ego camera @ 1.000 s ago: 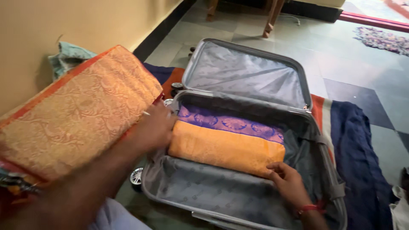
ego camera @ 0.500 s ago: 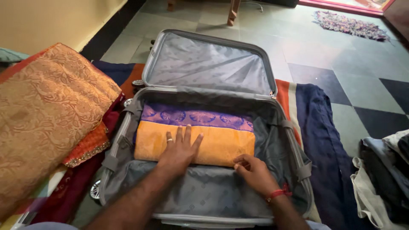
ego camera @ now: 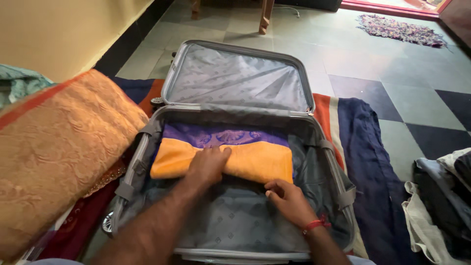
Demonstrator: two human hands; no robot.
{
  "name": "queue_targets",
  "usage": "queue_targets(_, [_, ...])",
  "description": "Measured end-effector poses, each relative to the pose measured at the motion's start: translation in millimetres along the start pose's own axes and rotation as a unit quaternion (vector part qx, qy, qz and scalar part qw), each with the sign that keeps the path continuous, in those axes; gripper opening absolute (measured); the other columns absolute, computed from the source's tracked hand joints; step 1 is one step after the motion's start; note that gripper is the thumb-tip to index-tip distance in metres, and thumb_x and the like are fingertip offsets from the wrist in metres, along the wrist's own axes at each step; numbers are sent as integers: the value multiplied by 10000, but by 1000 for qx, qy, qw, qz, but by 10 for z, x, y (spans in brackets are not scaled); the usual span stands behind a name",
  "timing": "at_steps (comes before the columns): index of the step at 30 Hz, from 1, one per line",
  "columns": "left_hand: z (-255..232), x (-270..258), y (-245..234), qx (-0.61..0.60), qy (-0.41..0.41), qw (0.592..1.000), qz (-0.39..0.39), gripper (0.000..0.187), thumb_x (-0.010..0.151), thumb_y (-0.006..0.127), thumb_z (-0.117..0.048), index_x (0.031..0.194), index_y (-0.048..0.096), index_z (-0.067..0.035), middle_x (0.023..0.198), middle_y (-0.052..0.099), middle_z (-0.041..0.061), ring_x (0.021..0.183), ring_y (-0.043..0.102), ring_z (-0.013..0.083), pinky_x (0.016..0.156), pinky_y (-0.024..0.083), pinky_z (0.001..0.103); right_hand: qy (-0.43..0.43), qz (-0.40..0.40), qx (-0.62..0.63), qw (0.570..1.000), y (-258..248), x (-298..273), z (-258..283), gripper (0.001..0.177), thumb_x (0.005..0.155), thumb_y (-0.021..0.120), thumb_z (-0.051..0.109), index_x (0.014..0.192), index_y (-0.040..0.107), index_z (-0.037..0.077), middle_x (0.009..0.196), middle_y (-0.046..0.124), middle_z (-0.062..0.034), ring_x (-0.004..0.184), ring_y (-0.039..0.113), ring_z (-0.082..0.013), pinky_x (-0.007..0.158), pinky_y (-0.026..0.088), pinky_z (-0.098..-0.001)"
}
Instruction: The person packs a suitcase by folding and placing various items of clothing, including sarees and blouses, into it, and then removes some of the items.
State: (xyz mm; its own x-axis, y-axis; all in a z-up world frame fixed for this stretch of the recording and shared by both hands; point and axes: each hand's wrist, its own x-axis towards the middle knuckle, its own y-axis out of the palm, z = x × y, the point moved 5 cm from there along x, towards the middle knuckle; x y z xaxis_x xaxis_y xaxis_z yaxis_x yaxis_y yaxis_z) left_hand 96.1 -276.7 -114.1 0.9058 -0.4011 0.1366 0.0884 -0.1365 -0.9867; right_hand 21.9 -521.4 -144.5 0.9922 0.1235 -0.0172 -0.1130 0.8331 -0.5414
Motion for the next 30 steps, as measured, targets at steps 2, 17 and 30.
queue_targets(2, [73,120,-159,-53,-16,998,13,374,747,750,-109,1115,691,-143,1042,740,157,1029,708,380,853,569,513,26,-2,-2,1000,-16,6,5,222,878,716,133,1082,733,46,880,775,-46,822,724,-111,761,575,-281])
queue_targets(17, [45,311,-1240,-403,-21,913,61,348,612,694,-37,946,783,-80,865,768,157,817,740,273,728,578,392,4,-17,214,977,-55,247,-58,733,801,788,212,1430,443,62,1233,649,-89,1088,655,-203,867,571,-357])
queue_targets(30, [-166,-750,-667,-701,-240,661,113,892,798,650,-96,1588,267,-258,1300,566,122,1014,628,205,786,531,335,-113,-190,-142,965,-964,-469,1939,682,689,863,331,1248,599,44,1087,750,-165,960,771,-324,792,596,-419])
